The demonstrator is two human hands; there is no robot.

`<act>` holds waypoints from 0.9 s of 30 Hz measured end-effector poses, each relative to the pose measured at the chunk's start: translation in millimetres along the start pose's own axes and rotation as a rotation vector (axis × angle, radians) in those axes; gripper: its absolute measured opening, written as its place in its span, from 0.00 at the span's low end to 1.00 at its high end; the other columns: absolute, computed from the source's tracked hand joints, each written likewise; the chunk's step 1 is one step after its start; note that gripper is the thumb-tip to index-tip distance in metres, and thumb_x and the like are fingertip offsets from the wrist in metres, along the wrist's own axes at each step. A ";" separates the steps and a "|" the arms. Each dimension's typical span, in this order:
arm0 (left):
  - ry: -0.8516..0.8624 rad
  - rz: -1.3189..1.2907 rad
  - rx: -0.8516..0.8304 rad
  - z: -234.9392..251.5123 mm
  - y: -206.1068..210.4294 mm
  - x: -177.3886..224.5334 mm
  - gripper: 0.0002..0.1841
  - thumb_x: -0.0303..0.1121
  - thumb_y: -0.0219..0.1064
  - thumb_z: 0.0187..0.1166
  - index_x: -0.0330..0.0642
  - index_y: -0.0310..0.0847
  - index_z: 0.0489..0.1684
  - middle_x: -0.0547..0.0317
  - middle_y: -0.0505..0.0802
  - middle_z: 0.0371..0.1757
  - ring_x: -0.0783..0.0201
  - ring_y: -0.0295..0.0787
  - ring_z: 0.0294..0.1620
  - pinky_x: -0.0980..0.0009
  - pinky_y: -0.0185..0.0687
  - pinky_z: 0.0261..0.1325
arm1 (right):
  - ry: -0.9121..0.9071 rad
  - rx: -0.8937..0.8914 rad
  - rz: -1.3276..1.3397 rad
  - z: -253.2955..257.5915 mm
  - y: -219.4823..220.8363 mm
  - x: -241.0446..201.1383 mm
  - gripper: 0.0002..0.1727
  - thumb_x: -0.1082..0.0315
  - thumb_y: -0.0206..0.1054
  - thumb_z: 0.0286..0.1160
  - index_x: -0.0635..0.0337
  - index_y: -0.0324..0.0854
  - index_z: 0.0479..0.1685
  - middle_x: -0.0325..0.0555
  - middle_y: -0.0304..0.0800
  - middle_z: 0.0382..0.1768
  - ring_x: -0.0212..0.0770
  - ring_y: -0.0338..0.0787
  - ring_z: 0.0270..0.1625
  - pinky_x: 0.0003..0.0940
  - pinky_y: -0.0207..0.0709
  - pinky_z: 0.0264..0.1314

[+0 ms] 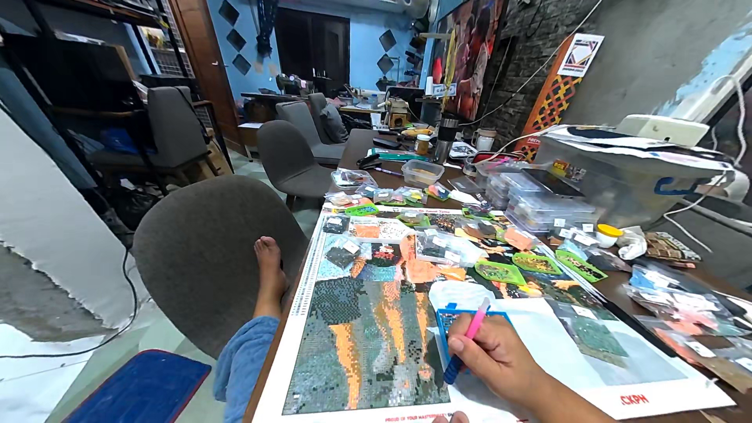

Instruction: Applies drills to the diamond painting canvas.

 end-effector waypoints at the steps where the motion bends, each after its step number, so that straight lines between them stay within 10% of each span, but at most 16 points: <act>1: -0.054 0.021 -0.037 2.9 -0.2 -0.1 0.09 0.12 0.59 0.72 0.11 0.84 0.38 0.30 0.94 0.39 0.61 0.92 0.37 0.86 0.78 0.53 | 0.001 0.000 0.002 -0.5 0.5 0.1 0.21 0.56 0.54 0.93 0.63 0.77 0.35 0.37 0.78 0.21 0.15 0.78 0.24 0.09 0.72 0.29; 4: -0.355 0.082 -0.195 31.3 -14.1 -0.9 0.16 0.22 0.54 0.86 0.16 0.81 0.59 0.29 0.91 0.61 0.50 0.92 0.61 0.74 0.76 0.69 | -0.007 -0.004 0.005 -0.7 -0.4 0.7 0.20 0.56 0.54 0.93 0.62 0.76 0.36 0.38 0.78 0.22 0.16 0.78 0.24 0.09 0.72 0.29; 8: -0.017 0.156 0.375 -24.4 -18.8 -56.6 0.15 0.22 0.62 0.78 0.11 0.76 0.52 0.21 0.89 0.53 0.48 0.91 0.53 0.73 0.79 0.58 | 0.009 0.013 -0.008 -2.6 -0.5 2.9 0.20 0.54 0.54 0.93 0.60 0.77 0.36 0.36 0.79 0.22 0.14 0.78 0.24 0.08 0.72 0.28; 12: -0.163 -0.119 0.025 -0.9 -11.2 -1.1 0.09 0.10 0.60 0.71 0.10 0.83 0.41 0.32 0.95 0.41 0.64 0.94 0.40 0.85 0.79 0.54 | 0.016 0.006 -0.030 -3.6 -2.9 2.6 0.20 0.53 0.53 0.93 0.57 0.77 0.37 0.33 0.79 0.23 0.12 0.77 0.25 0.06 0.70 0.27; 20: -0.190 -0.156 -0.071 7.7 -8.9 2.9 0.09 0.09 0.58 0.72 0.10 0.83 0.42 0.32 0.95 0.40 0.64 0.93 0.39 0.86 0.79 0.53 | 0.020 0.010 -0.025 -4.0 -4.4 2.8 0.19 0.54 0.54 0.93 0.57 0.78 0.37 0.33 0.79 0.23 0.11 0.77 0.25 0.06 0.71 0.28; 27: -0.267 0.134 0.311 24.8 -25.6 1.9 0.09 0.18 0.61 0.77 0.18 0.85 0.42 0.32 0.95 0.46 0.50 0.95 0.46 0.70 0.83 0.59 | 0.009 0.005 -0.011 -1.8 -4.6 3.3 0.20 0.54 0.53 0.93 0.59 0.77 0.37 0.34 0.78 0.23 0.13 0.77 0.24 0.07 0.71 0.27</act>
Point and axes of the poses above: each hand's wrist, its own z-axis towards the middle knuckle, its own y-axis out of the palm, x = y × z, the point moved 4 cm from there along z, towards the middle knuckle
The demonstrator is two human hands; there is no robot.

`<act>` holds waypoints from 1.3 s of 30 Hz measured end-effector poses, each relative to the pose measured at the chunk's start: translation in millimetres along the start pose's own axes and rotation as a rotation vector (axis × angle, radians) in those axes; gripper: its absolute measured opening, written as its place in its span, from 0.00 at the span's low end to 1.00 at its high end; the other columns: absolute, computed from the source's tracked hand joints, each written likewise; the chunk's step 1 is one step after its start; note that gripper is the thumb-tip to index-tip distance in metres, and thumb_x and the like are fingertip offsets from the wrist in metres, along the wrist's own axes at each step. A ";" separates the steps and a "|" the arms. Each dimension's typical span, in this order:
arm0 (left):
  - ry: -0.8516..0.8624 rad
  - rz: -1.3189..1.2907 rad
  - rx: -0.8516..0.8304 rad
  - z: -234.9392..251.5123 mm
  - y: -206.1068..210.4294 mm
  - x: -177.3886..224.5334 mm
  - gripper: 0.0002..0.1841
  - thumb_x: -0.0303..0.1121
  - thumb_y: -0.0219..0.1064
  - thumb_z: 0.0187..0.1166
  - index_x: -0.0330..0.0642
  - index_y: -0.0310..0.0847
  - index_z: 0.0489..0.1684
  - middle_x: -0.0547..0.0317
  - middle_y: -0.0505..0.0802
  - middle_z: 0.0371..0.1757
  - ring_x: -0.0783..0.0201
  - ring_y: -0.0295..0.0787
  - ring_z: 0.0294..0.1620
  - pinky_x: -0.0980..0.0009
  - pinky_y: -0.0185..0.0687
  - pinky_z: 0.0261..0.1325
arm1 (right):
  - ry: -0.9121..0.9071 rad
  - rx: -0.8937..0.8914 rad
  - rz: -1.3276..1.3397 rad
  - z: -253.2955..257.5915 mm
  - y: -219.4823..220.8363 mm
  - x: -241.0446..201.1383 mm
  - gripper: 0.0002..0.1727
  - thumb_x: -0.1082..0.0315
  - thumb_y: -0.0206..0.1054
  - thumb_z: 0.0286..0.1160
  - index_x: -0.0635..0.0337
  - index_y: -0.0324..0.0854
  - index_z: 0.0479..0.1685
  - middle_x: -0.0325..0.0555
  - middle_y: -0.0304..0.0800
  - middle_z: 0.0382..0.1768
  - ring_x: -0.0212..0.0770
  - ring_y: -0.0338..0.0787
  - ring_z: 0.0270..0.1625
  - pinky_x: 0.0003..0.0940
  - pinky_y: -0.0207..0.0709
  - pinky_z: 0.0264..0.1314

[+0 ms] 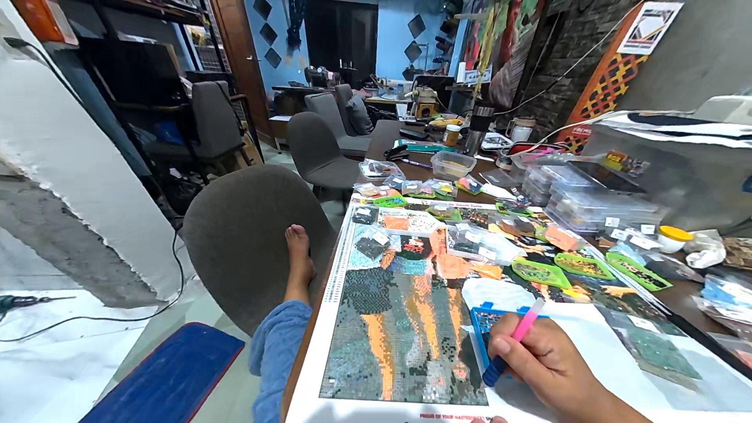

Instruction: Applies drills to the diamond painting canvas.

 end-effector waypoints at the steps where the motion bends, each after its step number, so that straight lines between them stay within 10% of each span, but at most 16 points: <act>1: 0.031 -0.029 -0.013 -7.2 -0.1 -14.4 0.11 0.19 0.61 0.77 0.15 0.83 0.48 0.28 0.93 0.51 0.48 0.94 0.51 0.70 0.82 0.62 | 0.000 0.001 0.000 0.1 0.0 0.0 0.20 0.54 0.53 0.93 0.59 0.77 0.37 0.35 0.78 0.23 0.13 0.77 0.24 0.07 0.71 0.27; 5: 0.157 -0.050 0.087 -29.2 1.3 -69.3 0.15 0.22 0.61 0.78 0.12 0.77 0.54 0.23 0.89 0.55 0.50 0.90 0.54 0.74 0.78 0.57 | 0.004 -0.004 -0.004 1.5 -0.6 -1.3 0.20 0.54 0.54 0.93 0.60 0.77 0.36 0.37 0.79 0.22 0.15 0.79 0.24 0.08 0.72 0.28; 39: 0.199 0.028 0.073 -15.8 -3.5 -66.9 0.16 0.21 0.62 0.77 0.11 0.75 0.55 0.18 0.87 0.56 0.41 0.90 0.57 0.64 0.80 0.62 | 0.060 -0.003 -0.009 2.3 0.8 -8.6 0.22 0.62 0.56 0.92 0.73 0.79 0.33 0.48 0.83 0.22 0.21 0.81 0.26 0.15 0.74 0.32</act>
Point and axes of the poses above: each hand's wrist, its own z-axis towards the middle knuckle, its own y-axis out of the palm, x = y × z, the point moved 4 cm from there along z, towards the middle knuckle
